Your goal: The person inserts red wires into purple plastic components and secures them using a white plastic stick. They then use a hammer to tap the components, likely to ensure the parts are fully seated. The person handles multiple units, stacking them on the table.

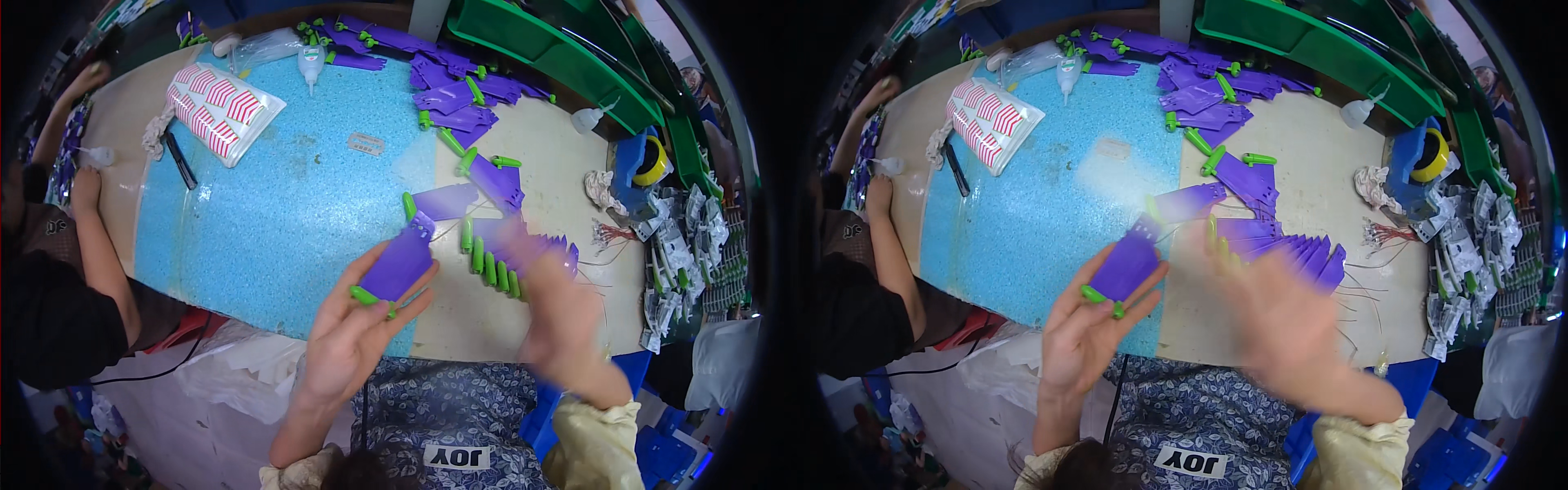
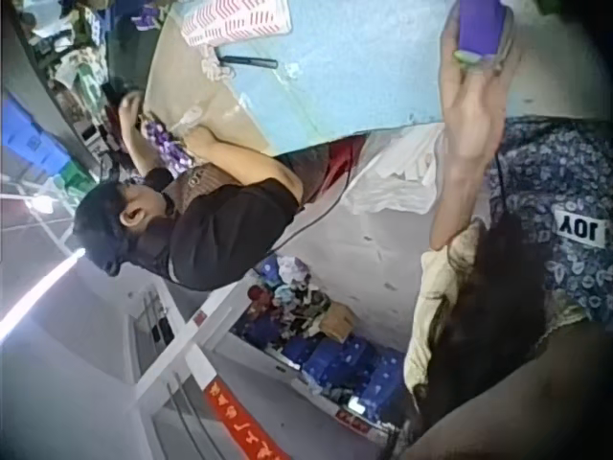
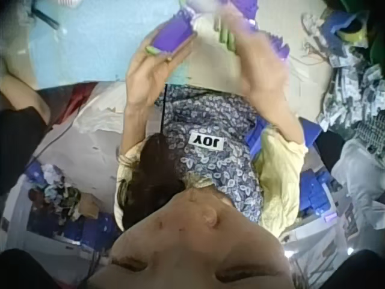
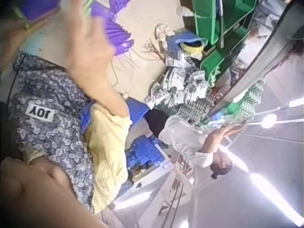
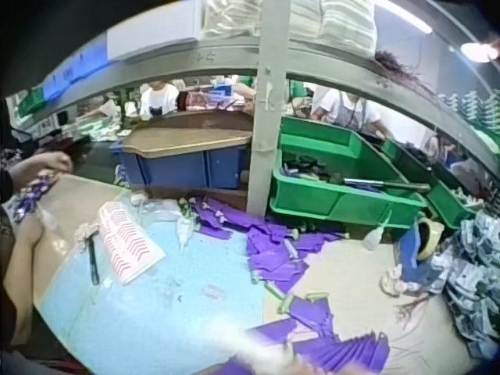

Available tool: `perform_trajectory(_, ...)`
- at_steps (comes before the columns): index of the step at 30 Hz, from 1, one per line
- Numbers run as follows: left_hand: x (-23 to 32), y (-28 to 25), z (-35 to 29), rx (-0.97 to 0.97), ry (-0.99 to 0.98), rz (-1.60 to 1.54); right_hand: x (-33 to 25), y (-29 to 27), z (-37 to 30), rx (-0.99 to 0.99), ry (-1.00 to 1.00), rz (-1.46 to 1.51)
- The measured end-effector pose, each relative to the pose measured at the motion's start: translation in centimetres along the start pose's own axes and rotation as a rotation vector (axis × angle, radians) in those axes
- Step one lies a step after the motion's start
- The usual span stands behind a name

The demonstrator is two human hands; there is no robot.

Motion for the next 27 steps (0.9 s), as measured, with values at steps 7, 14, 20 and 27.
perform_trajectory(7, -1.6, -3.9, -2.0, 0.061, 0.079, 0.041, -7.9, 5.5, -3.4, -0.052, -0.231, -0.066)
perform_trajectory(14, -1.6, -5.7, -1.9, -0.048, 0.063, 0.056, -8.6, 7.4, -3.9, -0.074, -0.274, -0.099)
perform_trajectory(20, -1.6, -6.1, -2.0, 0.014, 0.102, 0.025, -9.9, 6.9, -4.5, 0.010, -0.324, -0.250)
perform_trajectory(27, -1.8, -6.0, -1.9, -0.024, 0.113, 0.006, -10.0, 7.2, -4.1, 0.012, -0.356, -0.300)
Point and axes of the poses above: each hand's wrist, its own z-axis towards the middle knuckle, its own y-axis out of the palm, x = y × z, the point moved 8 cm from there along z, towards the middle knuckle, and after that the axes turned 15 degrees about -z, right-handed, at the moved point
